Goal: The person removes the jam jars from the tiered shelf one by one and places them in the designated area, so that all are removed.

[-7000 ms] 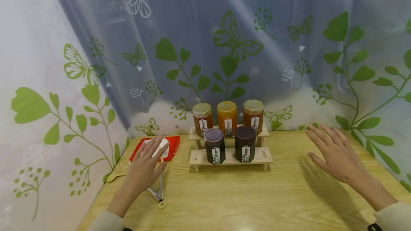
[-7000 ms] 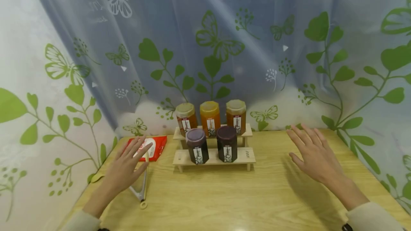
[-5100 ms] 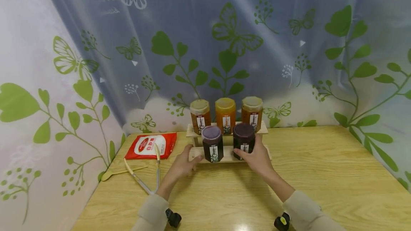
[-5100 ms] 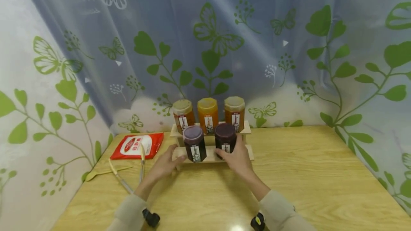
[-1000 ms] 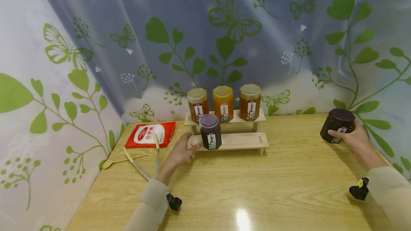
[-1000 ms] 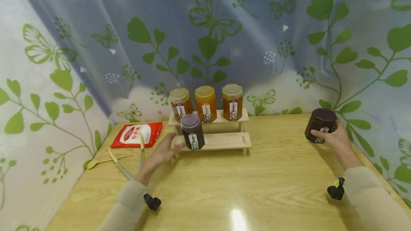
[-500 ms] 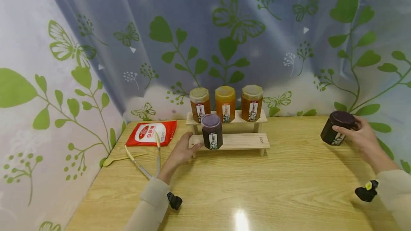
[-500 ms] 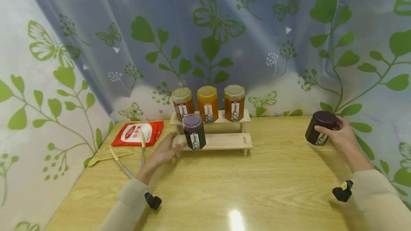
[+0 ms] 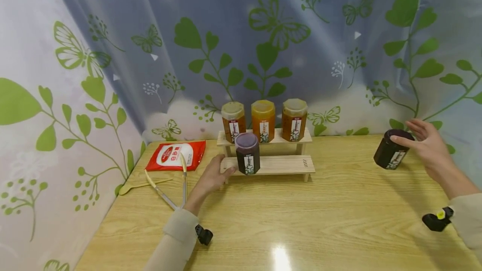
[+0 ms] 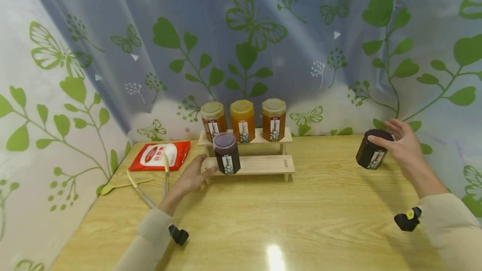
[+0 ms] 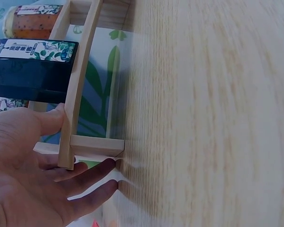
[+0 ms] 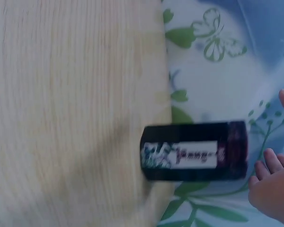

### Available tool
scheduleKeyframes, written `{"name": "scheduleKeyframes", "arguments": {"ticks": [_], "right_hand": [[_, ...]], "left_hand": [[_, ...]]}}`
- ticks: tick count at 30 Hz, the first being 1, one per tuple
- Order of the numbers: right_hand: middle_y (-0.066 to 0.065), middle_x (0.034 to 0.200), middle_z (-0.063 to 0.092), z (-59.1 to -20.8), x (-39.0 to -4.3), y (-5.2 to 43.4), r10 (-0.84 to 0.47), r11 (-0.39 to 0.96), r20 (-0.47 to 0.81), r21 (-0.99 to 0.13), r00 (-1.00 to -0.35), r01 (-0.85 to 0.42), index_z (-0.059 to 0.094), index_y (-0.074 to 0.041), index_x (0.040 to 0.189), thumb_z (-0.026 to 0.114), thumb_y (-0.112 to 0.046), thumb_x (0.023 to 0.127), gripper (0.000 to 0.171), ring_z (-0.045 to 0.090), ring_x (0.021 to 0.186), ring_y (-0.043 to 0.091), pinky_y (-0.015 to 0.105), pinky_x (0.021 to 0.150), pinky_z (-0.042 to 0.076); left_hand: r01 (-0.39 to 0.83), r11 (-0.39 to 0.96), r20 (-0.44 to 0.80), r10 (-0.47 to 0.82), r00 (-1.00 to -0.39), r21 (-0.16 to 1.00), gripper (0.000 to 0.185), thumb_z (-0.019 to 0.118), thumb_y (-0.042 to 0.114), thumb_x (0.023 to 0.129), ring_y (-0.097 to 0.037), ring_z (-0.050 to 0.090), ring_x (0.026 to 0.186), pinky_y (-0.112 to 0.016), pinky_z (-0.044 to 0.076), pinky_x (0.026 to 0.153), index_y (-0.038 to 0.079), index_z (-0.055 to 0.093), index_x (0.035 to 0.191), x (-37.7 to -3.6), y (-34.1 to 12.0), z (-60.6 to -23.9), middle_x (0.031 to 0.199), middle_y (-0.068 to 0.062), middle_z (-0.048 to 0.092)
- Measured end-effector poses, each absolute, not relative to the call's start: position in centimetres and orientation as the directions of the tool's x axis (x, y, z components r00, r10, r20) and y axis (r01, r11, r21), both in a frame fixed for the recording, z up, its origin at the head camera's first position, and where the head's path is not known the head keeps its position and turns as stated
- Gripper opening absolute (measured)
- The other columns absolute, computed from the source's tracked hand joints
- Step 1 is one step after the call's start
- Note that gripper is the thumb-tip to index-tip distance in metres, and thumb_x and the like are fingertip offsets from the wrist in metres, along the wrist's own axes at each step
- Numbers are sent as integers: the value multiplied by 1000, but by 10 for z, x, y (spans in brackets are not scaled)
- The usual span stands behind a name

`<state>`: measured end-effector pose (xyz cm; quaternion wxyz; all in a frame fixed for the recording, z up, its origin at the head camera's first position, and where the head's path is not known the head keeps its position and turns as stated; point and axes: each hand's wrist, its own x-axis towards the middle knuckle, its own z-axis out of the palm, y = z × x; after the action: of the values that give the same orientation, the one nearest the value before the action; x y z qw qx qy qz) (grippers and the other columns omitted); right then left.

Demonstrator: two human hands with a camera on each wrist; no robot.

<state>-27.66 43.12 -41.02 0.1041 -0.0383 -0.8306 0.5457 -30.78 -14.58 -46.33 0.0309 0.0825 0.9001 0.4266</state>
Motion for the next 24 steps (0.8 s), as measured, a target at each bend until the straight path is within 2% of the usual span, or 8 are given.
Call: {"name": "scheduleKeyframes", "arguments": {"ticks": [4, 11, 15, 20, 22, 24], "right_hand": [[-6, 174, 14, -404, -276, 415, 133, 395, 151, -914, -980, -87, 6, -25, 168, 65, -28, 105, 86, -3, 161, 30, 47, 129, 2], [-4, 173, 19, -396, -279, 388, 29, 363, 182, -918, -983, -160, 10, -27, 168, 61, -22, 107, 80, 2, 161, 24, 31, 129, 8], [-4, 173, 19, -394, -281, 374, -22, 345, 186, -921, -982, -182, 11, -28, 168, 60, -20, 107, 79, 6, 161, 24, 31, 129, 12], [2, 173, 19, -395, -281, 355, -78, 331, 160, -927, -984, -177, 12, -29, 168, 62, -22, 106, 80, 7, 160, 35, 49, 129, 10], [5, 173, 20, -398, -280, 346, -104, 326, 159, -927, -982, -184, 14, -28, 168, 63, -22, 106, 78, 11, 159, 38, 49, 128, 14], [8, 172, 23, -400, -279, 338, -131, 324, 166, -925, -977, -200, 17, -26, 168, 62, -20, 107, 76, 16, 157, 37, 39, 127, 22]], "left_hand": [[123, 627, 13, 178, -984, 769, 71, 67, 26, 104, -45, 33, 150, -59, 29, 122, -9, 34, 156, -309, -146, -464, 161, -31, 36], [128, 632, 15, 181, -983, 765, 71, 65, 26, 104, -45, 32, 151, -59, 28, 122, -8, 33, 157, -310, -147, -465, 161, -30, 34], [133, 630, 19, 184, -983, 765, 70, 65, 26, 105, -45, 31, 151, -59, 28, 123, -8, 32, 157, -310, -147, -466, 162, -30, 34], [133, 624, 23, 182, -983, 770, 71, 66, 26, 104, -45, 31, 151, -58, 27, 123, -8, 32, 157, -311, -147, -466, 162, -30, 34], [134, 625, 23, 183, -983, 769, 71, 66, 26, 104, -45, 31, 151, -58, 27, 123, -9, 32, 157, -310, -147, -466, 162, -30, 34], [127, 623, 16, 181, -983, 772, 71, 66, 26, 104, -45, 31, 151, -58, 27, 123, -8, 32, 157, -310, -147, -466, 162, -30, 34]]}}
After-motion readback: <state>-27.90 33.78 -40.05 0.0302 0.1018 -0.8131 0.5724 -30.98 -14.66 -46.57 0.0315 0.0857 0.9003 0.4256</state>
